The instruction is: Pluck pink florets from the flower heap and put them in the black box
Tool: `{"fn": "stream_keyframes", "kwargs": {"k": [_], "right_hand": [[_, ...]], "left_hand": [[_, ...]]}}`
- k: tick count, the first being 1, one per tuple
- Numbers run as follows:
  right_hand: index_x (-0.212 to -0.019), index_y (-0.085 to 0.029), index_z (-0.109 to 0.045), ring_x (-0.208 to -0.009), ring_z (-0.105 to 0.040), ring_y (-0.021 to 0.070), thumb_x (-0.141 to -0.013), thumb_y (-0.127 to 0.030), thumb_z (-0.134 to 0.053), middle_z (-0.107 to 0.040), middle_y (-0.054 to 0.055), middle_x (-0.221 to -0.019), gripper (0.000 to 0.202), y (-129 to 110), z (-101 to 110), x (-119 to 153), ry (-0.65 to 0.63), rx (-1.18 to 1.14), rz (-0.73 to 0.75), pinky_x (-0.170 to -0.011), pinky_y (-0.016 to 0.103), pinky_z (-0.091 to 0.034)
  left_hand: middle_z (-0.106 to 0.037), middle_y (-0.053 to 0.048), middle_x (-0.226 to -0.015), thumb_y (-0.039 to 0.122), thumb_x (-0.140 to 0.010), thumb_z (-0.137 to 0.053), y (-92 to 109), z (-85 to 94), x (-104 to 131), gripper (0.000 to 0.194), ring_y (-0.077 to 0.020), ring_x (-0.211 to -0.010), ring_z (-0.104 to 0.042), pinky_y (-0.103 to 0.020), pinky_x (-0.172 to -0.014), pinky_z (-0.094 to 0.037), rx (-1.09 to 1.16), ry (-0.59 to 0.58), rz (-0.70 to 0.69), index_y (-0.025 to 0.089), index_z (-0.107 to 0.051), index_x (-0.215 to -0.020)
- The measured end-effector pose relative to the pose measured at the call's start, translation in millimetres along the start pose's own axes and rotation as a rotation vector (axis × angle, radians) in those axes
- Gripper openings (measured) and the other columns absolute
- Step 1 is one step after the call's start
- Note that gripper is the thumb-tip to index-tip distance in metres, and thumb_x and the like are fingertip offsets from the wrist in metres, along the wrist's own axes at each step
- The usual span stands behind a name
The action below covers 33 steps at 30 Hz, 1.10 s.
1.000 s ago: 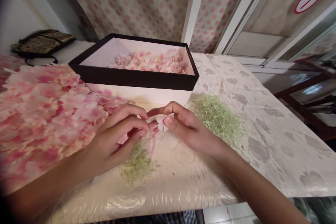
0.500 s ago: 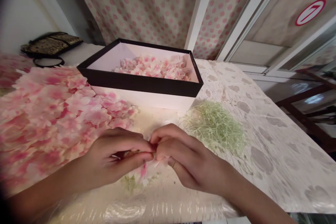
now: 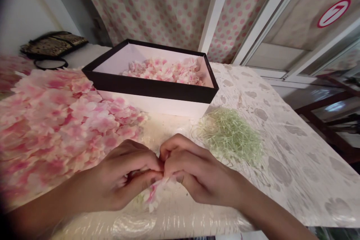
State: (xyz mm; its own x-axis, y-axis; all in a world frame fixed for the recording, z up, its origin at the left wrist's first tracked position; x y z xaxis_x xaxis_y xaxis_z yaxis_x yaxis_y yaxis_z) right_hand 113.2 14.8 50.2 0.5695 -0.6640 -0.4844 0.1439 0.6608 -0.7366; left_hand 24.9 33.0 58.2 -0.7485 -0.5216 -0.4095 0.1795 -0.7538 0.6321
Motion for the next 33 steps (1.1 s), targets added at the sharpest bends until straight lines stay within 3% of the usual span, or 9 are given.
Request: {"fn": "stream_keyframes", "kwargs": {"k": [7, 12, 15, 19, 22, 25, 28, 31, 33], "right_hand": [[-0.109, -0.026, -0.053, -0.090, -0.055, 0.0150, -0.088, -0.011, -0.050, -0.053, 0.004, -0.095, 0.026, 4, -2, -3, 0.071, -0.157, 0.044, -0.074, 0.029, -0.050], [-0.116, -0.025, -0.051, -0.089, -0.055, 0.0144, -0.090, -0.024, -0.053, -0.053, 0.005, -0.101, 0.026, 22, 1, -5, 0.097, -0.337, -0.189, -0.073, 0.026, -0.048], [-0.103, -0.023, -0.054, -0.088, -0.053, 0.0141, -0.089, -0.030, -0.056, -0.052, 0.004, -0.099, 0.016, 35, 2, -5, 0.113, -0.432, -0.338, -0.074, 0.026, -0.047], [-0.084, -0.019, -0.053, -0.088, -0.051, 0.0132, -0.087, -0.023, -0.059, -0.050, 0.003, -0.091, 0.007, 39, 5, -7, 0.116, -0.405, -0.368, -0.077, 0.026, -0.044], [-0.082, -0.018, -0.053, -0.079, -0.054, 0.0120, -0.087, -0.025, -0.059, -0.053, 0.003, -0.087, 0.010, 45, 5, -2, 0.042, -0.512, -0.464, -0.067, 0.025, -0.047], [-0.080, -0.016, -0.056, -0.055, -0.053, 0.0083, -0.084, -0.027, -0.063, -0.054, 0.000, -0.070, 0.014, 51, 6, 6, -0.050, -0.697, -0.572, -0.048, 0.020, -0.045], [-0.080, -0.020, -0.061, -0.054, -0.056, 0.0085, -0.078, -0.024, -0.069, -0.058, -0.002, -0.066, 0.009, 55, 38, -1, 0.194, -0.725, -0.484, -0.049, 0.020, -0.047], [-0.100, -0.033, -0.062, -0.097, -0.064, 0.0147, -0.081, -0.032, -0.065, -0.066, 0.000, -0.100, 0.019, 53, 76, -7, 0.543, -0.671, -0.323, -0.082, 0.028, -0.054], [-0.119, -0.042, -0.050, -0.122, -0.053, 0.0162, -0.084, -0.041, -0.059, -0.060, -0.002, -0.123, 0.037, 50, 79, -12, 0.579, -0.626, -0.305, -0.104, 0.037, -0.042]], "left_hand": [[-0.054, 0.004, -0.058, 0.011, -0.083, -0.050, -1, -4.7, 2, 0.013, -0.0087, -0.049, -0.048, -0.022, -0.051, -0.039, 0.115, -0.028, 0.048, 0.019, -0.049, -0.072], [-0.033, 0.007, -0.055, 0.020, -0.087, -0.051, -34, -15.0, 0, 0.018, -0.0061, -0.046, -0.030, -0.020, -0.042, -0.023, 0.578, -0.031, 0.340, 0.018, -0.047, -0.069], [-0.034, 0.006, -0.056, 0.029, -0.088, -0.052, -51, -21.9, 1, 0.017, -0.0063, -0.047, -0.027, -0.020, -0.042, -0.020, 0.736, -0.036, 0.506, 0.017, -0.055, -0.076], [-0.038, 0.005, -0.057, 0.032, -0.087, -0.053, -56, -24.7, 2, 0.018, -0.0062, -0.047, -0.031, -0.019, -0.042, -0.022, 0.730, -0.089, 0.550, 0.017, -0.060, -0.079], [-0.044, 0.004, -0.056, 0.033, -0.089, -0.050, -69, -2.1, 3, 0.020, -0.0074, -0.048, -0.039, -0.019, -0.044, -0.027, 0.614, 0.135, 0.594, 0.019, -0.063, -0.084], [-0.058, 0.000, -0.075, 0.030, -0.088, -0.051, -84, 23.8, 10, 0.019, -0.0059, -0.049, -0.043, -0.020, -0.046, -0.032, 0.649, 0.434, 0.621, 0.018, -0.064, -0.082], [-0.060, -0.002, -0.086, 0.028, -0.086, -0.053, -96, 31.1, 14, 0.016, -0.0043, -0.048, -0.042, -0.021, -0.046, -0.033, 0.831, 0.578, 0.631, 0.016, -0.063, -0.079], [-0.057, -0.001, -0.079, 0.024, -0.084, -0.053, -103, 27.7, 16, 0.014, -0.0043, -0.046, -0.042, -0.020, -0.045, -0.032, 0.951, 0.613, 0.691, 0.015, -0.062, -0.081], [-0.055, -0.001, -0.077, 0.023, -0.084, -0.052, -104, 24.7, 16, 0.013, -0.0043, -0.046, -0.042, -0.020, -0.045, -0.032, 0.995, 0.609, 0.712, 0.014, -0.062, -0.082]]}}
Point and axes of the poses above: each hand's wrist, its own x-axis away from the middle knuckle, its own z-axis out of the back of the hand, y = z × x, the point moved 9 cm from there along -x, towards the middle knuckle
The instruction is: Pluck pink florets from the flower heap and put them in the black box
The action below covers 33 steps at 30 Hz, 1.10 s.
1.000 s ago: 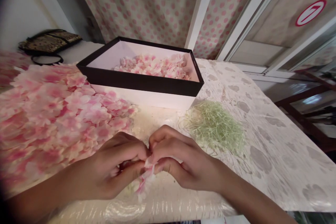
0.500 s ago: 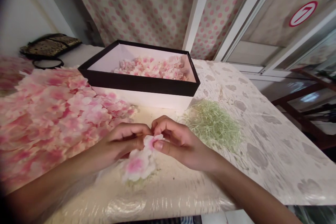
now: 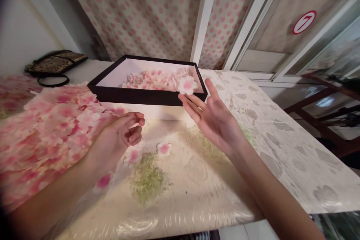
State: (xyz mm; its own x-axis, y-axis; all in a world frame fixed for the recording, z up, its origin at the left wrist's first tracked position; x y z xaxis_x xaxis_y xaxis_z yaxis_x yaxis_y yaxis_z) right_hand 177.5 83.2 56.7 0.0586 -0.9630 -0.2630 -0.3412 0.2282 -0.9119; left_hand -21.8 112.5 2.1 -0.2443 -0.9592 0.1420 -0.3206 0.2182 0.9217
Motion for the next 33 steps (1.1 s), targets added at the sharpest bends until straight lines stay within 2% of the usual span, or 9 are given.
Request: {"fn": "stream_keyframes", "kwargs": {"k": [6, 8, 10, 13, 16, 19, 22, 29, 33], "right_hand": [[-0.135, -0.058, -0.019, -0.132, -0.043, 0.0174, -0.083, -0.049, -0.056, -0.044, -0.007, -0.143, 0.065, 4, -7, 4, -0.045, 0.146, 0.006, -0.106, 0.044, -0.038], [-0.134, -0.056, -0.023, -0.126, -0.049, 0.0183, -0.085, -0.043, -0.056, -0.048, -0.006, -0.139, 0.061, 5, -2, 5, -0.044, 0.163, 0.040, -0.101, 0.044, -0.042], [-0.125, -0.045, -0.044, -0.107, -0.062, 0.0180, -0.087, -0.035, -0.056, -0.062, -0.002, -0.118, 0.041, 4, 3, 6, -0.033, 0.271, 0.084, -0.090, 0.040, -0.048], [-0.095, -0.025, -0.063, -0.075, -0.062, 0.0150, -0.088, -0.028, -0.056, -0.065, 0.001, -0.082, 0.011, 25, -8, 11, -0.176, 0.670, 0.001, -0.071, 0.032, -0.049], [-0.092, -0.020, -0.064, -0.077, -0.059, 0.0160, -0.088, -0.021, -0.054, -0.063, 0.004, -0.088, 0.012, 60, -28, 23, -0.415, 1.049, -0.105, -0.071, 0.032, -0.046], [-0.092, -0.017, -0.062, -0.091, -0.057, 0.0205, -0.085, -0.018, -0.056, -0.060, 0.007, -0.095, 0.009, 80, -38, 30, -0.415, 1.229, -0.086, -0.082, 0.037, -0.045], [-0.084, -0.016, -0.059, -0.092, -0.056, 0.0216, -0.082, -0.018, -0.060, -0.058, 0.008, -0.093, 0.003, 91, -36, 31, -0.322, 1.256, -0.116, -0.082, 0.037, -0.046], [-0.075, -0.019, -0.050, -0.069, -0.054, 0.0137, -0.083, -0.017, -0.053, -0.058, 0.001, -0.075, 0.009, 92, -29, 28, -0.246, 1.160, -0.129, -0.063, 0.027, -0.041], [-0.092, -0.019, -0.054, -0.077, -0.055, 0.0160, -0.084, -0.018, -0.050, -0.059, 0.003, -0.081, 0.009, 92, -30, 29, -0.252, 1.136, -0.113, -0.069, 0.029, -0.043]], "left_hand": [[-0.054, -0.001, -0.076, 0.023, -0.084, -0.050, -3, -4.7, 2, 0.014, -0.0045, -0.046, -0.042, -0.021, -0.045, -0.033, 0.013, -0.025, 0.023, 0.013, -0.060, -0.085], [-0.055, -0.001, -0.077, 0.024, -0.084, -0.050, -4, -4.2, 1, 0.014, -0.0049, -0.046, -0.042, -0.021, -0.046, -0.033, -0.002, -0.024, 0.020, 0.014, -0.060, -0.086], [-0.055, -0.001, -0.078, 0.025, -0.084, -0.049, -2, -2.3, -1, 0.014, -0.0057, -0.047, -0.042, -0.023, -0.047, -0.034, -0.057, -0.020, -0.009, 0.016, -0.059, -0.086], [-0.057, 0.000, -0.077, 0.025, -0.083, -0.051, 3, -5.0, -3, 0.012, -0.0092, -0.056, -0.048, -0.025, -0.055, -0.038, -0.362, -0.071, -0.110, 0.017, -0.059, -0.080], [-0.061, -0.001, -0.079, 0.022, -0.082, -0.053, -6, -22.9, 0, 0.009, -0.0153, -0.073, -0.054, -0.028, -0.066, -0.040, -0.858, -0.257, -0.209, 0.018, -0.060, -0.080], [-0.064, -0.004, -0.085, 0.015, -0.080, -0.052, -21, -40.8, 8, 0.010, -0.0209, -0.084, -0.055, -0.035, -0.076, -0.041, -1.232, -0.411, -0.344, 0.017, -0.061, -0.083], [-0.065, -0.006, -0.086, 0.013, -0.079, -0.052, -29, -46.8, 11, 0.012, -0.0225, -0.086, -0.057, -0.037, -0.077, -0.042, -1.322, -0.445, -0.370, 0.015, -0.060, -0.088], [-0.065, -0.004, -0.093, 0.017, -0.086, -0.042, 26, -11.0, -4, 0.018, -0.0177, -0.086, -0.062, -0.029, -0.074, -0.046, -1.175, -0.163, -0.372, 0.019, -0.055, -0.097], [-0.063, -0.003, -0.086, 0.014, -0.082, -0.043, 26, -1.0, -6, 0.016, -0.0185, -0.081, -0.059, -0.030, -0.070, -0.042, -1.447, -0.344, -0.313, 0.019, -0.057, -0.088]]}}
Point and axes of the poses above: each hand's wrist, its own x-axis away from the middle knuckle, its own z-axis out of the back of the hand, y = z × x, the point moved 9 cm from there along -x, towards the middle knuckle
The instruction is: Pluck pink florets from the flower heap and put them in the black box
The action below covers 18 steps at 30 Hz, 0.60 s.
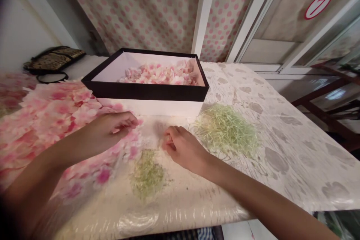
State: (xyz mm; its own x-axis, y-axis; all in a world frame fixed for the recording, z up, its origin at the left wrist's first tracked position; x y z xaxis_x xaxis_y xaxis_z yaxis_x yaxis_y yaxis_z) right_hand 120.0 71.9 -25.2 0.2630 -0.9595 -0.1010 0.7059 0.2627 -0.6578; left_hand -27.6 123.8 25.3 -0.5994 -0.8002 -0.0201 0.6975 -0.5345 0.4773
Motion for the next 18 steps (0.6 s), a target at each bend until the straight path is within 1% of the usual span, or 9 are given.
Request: {"fn": "stream_keyframes", "kwargs": {"k": [2, 5, 7, 9, 10, 12, 14, 16, 18], "right_hand": [[-0.104, -0.018, -0.054, -0.078, -0.055, 0.0168, -0.084, -0.015, -0.047, -0.059, 0.004, -0.081, 0.021, -3, -2, 1, -0.011, -0.001, 0.029, -0.071, 0.030, -0.043], [-0.116, -0.017, -0.050, -0.072, -0.054, 0.0163, -0.083, -0.008, -0.041, -0.058, 0.003, -0.078, 0.035, -5, -4, 1, -0.020, -0.023, 0.055, -0.069, 0.032, -0.043], [-0.121, -0.018, -0.046, -0.070, -0.053, 0.0160, -0.083, -0.007, -0.040, -0.056, 0.002, -0.077, 0.040, -6, -1, 1, 0.001, -0.069, 0.068, -0.069, 0.032, -0.043], [-0.121, -0.021, -0.045, -0.069, -0.052, 0.0151, -0.084, -0.008, -0.040, -0.053, 0.001, -0.076, 0.039, -7, 4, 0, 0.034, -0.143, 0.074, -0.068, 0.031, -0.044], [-0.119, -0.021, -0.046, -0.069, -0.051, 0.0147, -0.084, -0.009, -0.041, -0.052, 0.000, -0.076, 0.038, -7, 7, 1, 0.055, -0.187, 0.076, -0.069, 0.031, -0.045], [-0.117, -0.022, -0.048, -0.072, -0.052, 0.0139, -0.083, -0.010, -0.044, -0.051, 0.001, -0.081, 0.036, -6, 12, 0, 0.085, -0.295, 0.061, -0.070, 0.031, -0.046], [-0.119, -0.023, -0.047, -0.075, -0.055, 0.0128, -0.082, -0.014, -0.050, -0.051, 0.003, -0.093, 0.038, -1, 13, 0, 0.084, -0.463, 0.002, -0.070, 0.030, -0.047], [-0.122, -0.026, -0.045, -0.075, -0.056, 0.0110, -0.079, -0.018, -0.057, -0.050, 0.004, -0.106, 0.045, 6, 10, -1, 0.048, -0.669, -0.097, -0.067, 0.028, -0.047], [-0.118, -0.026, -0.049, -0.072, -0.057, 0.0098, -0.076, -0.021, -0.064, -0.054, 0.003, -0.104, 0.046, 10, 4, -1, -0.012, -0.827, -0.178, -0.065, 0.026, -0.045]], "left_hand": [[-0.062, -0.003, -0.087, 0.012, -0.078, -0.045, 2, -10.5, 5, 0.016, -0.0197, -0.082, -0.057, -0.031, -0.072, -0.041, -0.084, -0.106, -0.060, 0.019, -0.057, -0.087], [-0.061, -0.004, -0.090, 0.009, -0.072, -0.048, 9, -24.3, 11, 0.022, -0.0230, -0.088, -0.054, -0.035, -0.079, -0.038, -0.209, -0.177, -0.113, 0.018, -0.057, -0.089], [-0.058, -0.005, -0.085, 0.007, -0.069, -0.048, 13, -31.3, 13, 0.020, -0.0243, -0.088, -0.051, -0.037, -0.079, -0.036, -0.294, -0.213, -0.131, 0.018, -0.058, -0.082], [-0.054, -0.004, -0.079, 0.007, -0.068, -0.049, 18, -33.7, 13, 0.014, -0.0237, -0.085, -0.049, -0.036, -0.077, -0.035, -0.334, -0.228, -0.162, 0.018, -0.057, -0.069], [-0.052, -0.004, -0.078, 0.008, -0.070, -0.049, 20, -32.6, 12, 0.013, -0.0230, -0.084, -0.048, -0.035, -0.076, -0.034, -0.326, -0.221, -0.178, 0.018, -0.055, -0.064], [-0.052, -0.004, -0.078, 0.012, -0.075, -0.051, 23, -25.7, 8, 0.017, -0.0214, -0.083, -0.047, -0.034, -0.076, -0.034, -0.254, -0.170, -0.189, 0.018, -0.056, -0.060], [-0.053, -0.003, -0.082, 0.020, -0.081, -0.052, 26, -16.1, 3, 0.021, -0.0200, -0.083, -0.048, -0.033, -0.077, -0.034, -0.162, -0.099, -0.189, 0.018, -0.058, -0.061], [-0.055, -0.004, -0.089, 0.029, -0.085, -0.052, 29, -7.2, -1, 0.025, -0.0195, -0.085, -0.050, -0.033, -0.080, -0.035, -0.102, -0.028, -0.185, 0.018, -0.060, -0.064], [-0.055, -0.004, -0.091, 0.033, -0.086, -0.050, 27, -1.9, -3, 0.028, -0.0198, -0.087, -0.051, -0.034, -0.081, -0.035, -0.079, 0.023, -0.144, 0.017, -0.060, -0.066]]}}
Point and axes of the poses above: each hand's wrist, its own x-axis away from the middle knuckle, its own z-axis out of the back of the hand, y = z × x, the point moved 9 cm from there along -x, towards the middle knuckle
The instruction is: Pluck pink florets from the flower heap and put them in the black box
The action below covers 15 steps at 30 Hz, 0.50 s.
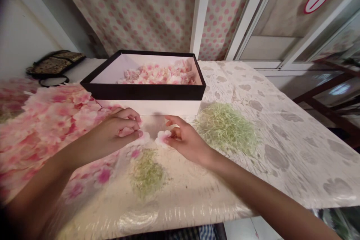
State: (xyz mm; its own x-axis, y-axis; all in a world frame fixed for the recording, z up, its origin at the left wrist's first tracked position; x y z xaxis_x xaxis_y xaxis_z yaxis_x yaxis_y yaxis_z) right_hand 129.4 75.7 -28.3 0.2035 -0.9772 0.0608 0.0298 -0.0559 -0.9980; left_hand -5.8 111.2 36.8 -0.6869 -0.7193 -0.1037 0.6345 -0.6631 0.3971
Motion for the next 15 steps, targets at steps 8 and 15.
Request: {"fn": "stream_keyframes", "kwargs": {"k": [8, 15], "right_hand": [[-0.079, -0.020, -0.070, -0.072, -0.058, 0.0097, -0.069, -0.029, -0.076, -0.066, 0.001, -0.088, 0.015, 13, 7, -3, 0.047, -0.186, -0.131, -0.067, 0.025, -0.043], [-0.072, -0.023, -0.073, -0.094, -0.061, 0.0141, -0.066, -0.024, -0.078, -0.066, 0.000, -0.106, 0.009, -3, -9, -5, -0.054, -0.224, 0.031, -0.080, 0.027, -0.048]], "left_hand": [[-0.058, -0.005, -0.084, 0.028, -0.090, -0.039, -7, 0.0, -6, 0.025, -0.0201, -0.085, -0.054, -0.033, -0.079, -0.039, 0.062, 0.126, 0.069, 0.018, -0.055, -0.075], [-0.054, -0.002, -0.073, 0.028, -0.092, -0.041, 15, -12.9, -9, 0.025, -0.0171, -0.073, -0.051, -0.033, -0.074, -0.037, 0.107, 0.091, -0.044, 0.017, -0.050, -0.072]]}}
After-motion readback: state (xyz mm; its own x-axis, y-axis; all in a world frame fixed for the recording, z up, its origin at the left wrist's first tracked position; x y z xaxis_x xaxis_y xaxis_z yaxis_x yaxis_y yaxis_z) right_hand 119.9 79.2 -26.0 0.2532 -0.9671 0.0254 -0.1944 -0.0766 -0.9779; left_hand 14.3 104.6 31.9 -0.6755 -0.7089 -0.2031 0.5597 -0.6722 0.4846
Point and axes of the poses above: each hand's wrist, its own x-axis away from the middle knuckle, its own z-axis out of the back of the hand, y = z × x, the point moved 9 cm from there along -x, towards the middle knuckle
